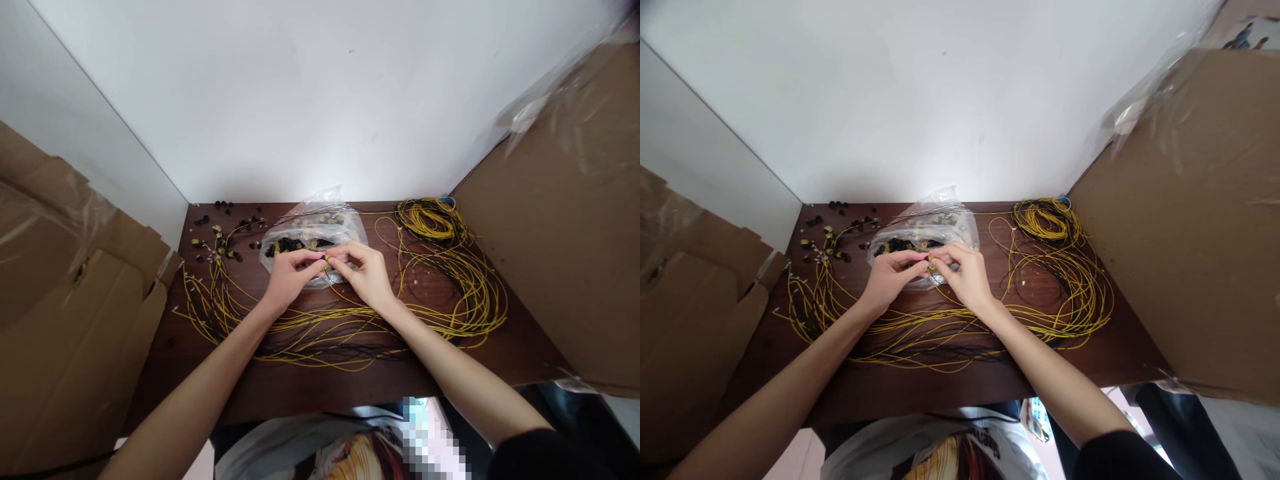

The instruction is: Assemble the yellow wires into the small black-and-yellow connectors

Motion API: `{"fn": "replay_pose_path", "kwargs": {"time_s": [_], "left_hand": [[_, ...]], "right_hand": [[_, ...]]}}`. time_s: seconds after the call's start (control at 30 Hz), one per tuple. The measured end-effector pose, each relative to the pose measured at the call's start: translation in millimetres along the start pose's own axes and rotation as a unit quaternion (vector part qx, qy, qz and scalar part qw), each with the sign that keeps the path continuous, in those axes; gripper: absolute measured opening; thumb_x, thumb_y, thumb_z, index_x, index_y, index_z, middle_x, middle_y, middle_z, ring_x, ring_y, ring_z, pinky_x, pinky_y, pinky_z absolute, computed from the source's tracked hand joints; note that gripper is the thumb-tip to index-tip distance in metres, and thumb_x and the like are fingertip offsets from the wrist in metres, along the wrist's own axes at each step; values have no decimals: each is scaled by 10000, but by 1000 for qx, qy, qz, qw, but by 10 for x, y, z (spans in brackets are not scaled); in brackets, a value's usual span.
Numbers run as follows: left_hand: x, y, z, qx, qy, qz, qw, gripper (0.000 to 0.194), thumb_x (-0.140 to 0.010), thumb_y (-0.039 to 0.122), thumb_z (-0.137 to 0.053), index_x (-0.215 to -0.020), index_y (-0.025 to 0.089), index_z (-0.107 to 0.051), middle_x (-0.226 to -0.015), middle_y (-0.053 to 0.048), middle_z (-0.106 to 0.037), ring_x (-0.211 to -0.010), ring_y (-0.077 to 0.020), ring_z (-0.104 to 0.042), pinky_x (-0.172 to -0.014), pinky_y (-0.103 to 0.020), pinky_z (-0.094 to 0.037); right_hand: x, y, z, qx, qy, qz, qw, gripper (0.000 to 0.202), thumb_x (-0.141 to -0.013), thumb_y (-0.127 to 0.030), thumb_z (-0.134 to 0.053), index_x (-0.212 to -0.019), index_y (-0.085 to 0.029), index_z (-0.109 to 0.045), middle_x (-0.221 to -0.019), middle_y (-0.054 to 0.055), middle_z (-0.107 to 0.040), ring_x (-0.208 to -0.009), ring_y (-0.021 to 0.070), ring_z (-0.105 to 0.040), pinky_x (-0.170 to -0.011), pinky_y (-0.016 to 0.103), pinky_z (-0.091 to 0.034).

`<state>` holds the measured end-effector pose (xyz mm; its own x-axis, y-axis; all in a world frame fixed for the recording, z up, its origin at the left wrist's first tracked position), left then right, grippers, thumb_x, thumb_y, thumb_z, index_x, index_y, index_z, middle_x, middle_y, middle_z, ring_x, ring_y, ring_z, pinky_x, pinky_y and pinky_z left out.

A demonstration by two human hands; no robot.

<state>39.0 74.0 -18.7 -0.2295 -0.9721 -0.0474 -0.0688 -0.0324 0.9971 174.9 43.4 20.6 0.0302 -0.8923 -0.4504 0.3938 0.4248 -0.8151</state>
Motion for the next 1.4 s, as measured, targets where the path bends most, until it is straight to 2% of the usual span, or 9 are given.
{"fn": "replay_pose_path", "kwargs": {"time_s": [0.13, 0.47, 0.67, 0.87, 1.07, 1.2, 1.3, 1.4], "left_hand": [[12, 19, -10, -18, -2, -14, 1000, 196, -643, 251, -744, -793, 127, -723, -755, -45, -720, -599, -152, -662, -628, -259, -532], [42, 110, -44, -44, 5, -83, 996, 109, -682, 216, -701, -732, 120, -714, -794, -51, -697, -586, -132, -649, -584, -250, -554], [51, 126, -45, -64, -2, -108, 992, 106, -697, 224, -693, -745, 132, -711, -744, -40, -673, -580, -137, -647, -582, -259, -556], [36, 145, -41, -62, -3, -86, 994, 167, -689, 243, -701, -808, 126, -713, -781, -46, -691, -579, -129, -633, -561, -248, -549], [26, 157, -75, -59, -22, -57, 996, 288, -718, 245, -670, -982, 134, -705, -752, -29, -682, -581, -112, -610, -610, -244, -528], [-4, 142, 30, -52, 25, -45, 997, 269, -744, 234, -631, -981, 130, -708, -726, -22, -673, -552, -92, -580, -611, -223, -489], [-26, 137, 139, -25, 71, -41, 996, 263, -741, 236, -626, -972, 137, -705, -745, -16, -666, -526, -74, -542, -574, -205, -464], [-42, 143, 197, -13, 93, -45, 995, 235, -746, 253, -620, -935, 140, -703, -709, -6, -641, -515, -67, -512, -537, -191, -442]], "right_hand": [[3, -1, -2, -6, 2, 10, 1000, 88, -794, -171, -619, -826, -172, -700, -831, 52, -680, -769, 160, -629, -681, 275, -497], [19, 29, -8, -1, 11, 8, 1000, 79, -796, -192, -626, -777, -170, -699, -782, 45, -666, -727, 155, -613, -665, 276, -480], [13, 20, -29, 9, -8, 15, 1000, 106, -812, -214, -608, -768, -182, -699, -790, 44, -664, -747, 158, -616, -668, 278, -483], [1, 32, -1, -6, 14, 0, 1000, 109, -803, -245, -618, -831, -194, -711, -771, 30, -673, -693, 148, -608, -650, 275, -486], [-17, 95, -12, -69, 3, -41, 997, 226, -805, -238, -605, -1021, -193, -653, -859, 34, -712, -767, 157, -663, -756, 292, -516], [-36, 121, 58, -44, 18, -46, 998, 192, -829, -202, -537, -998, -179, -626, -863, 40, -713, -800, 162, -667, -775, 296, -509], [-57, 103, 97, 43, 11, -27, 999, 174, -825, -143, -490, -884, -176, -650, -857, 39, -708, -781, 166, -655, -745, 291, -490], [-62, 103, 65, 123, -21, 0, 992, 217, -805, -94, -464, -844, -188, -656, -862, 33, -698, -798, 178, -637, -751, 298, -467]]}}
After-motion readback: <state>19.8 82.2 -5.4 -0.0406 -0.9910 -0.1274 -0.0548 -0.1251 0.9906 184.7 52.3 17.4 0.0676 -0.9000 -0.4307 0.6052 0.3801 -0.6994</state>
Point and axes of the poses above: each hand's wrist, its own x-axis away from the middle knuckle, its own z-axis out of the back of the hand, y = z × x, the point moved 8 cm from there along -x, towards the middle knuckle
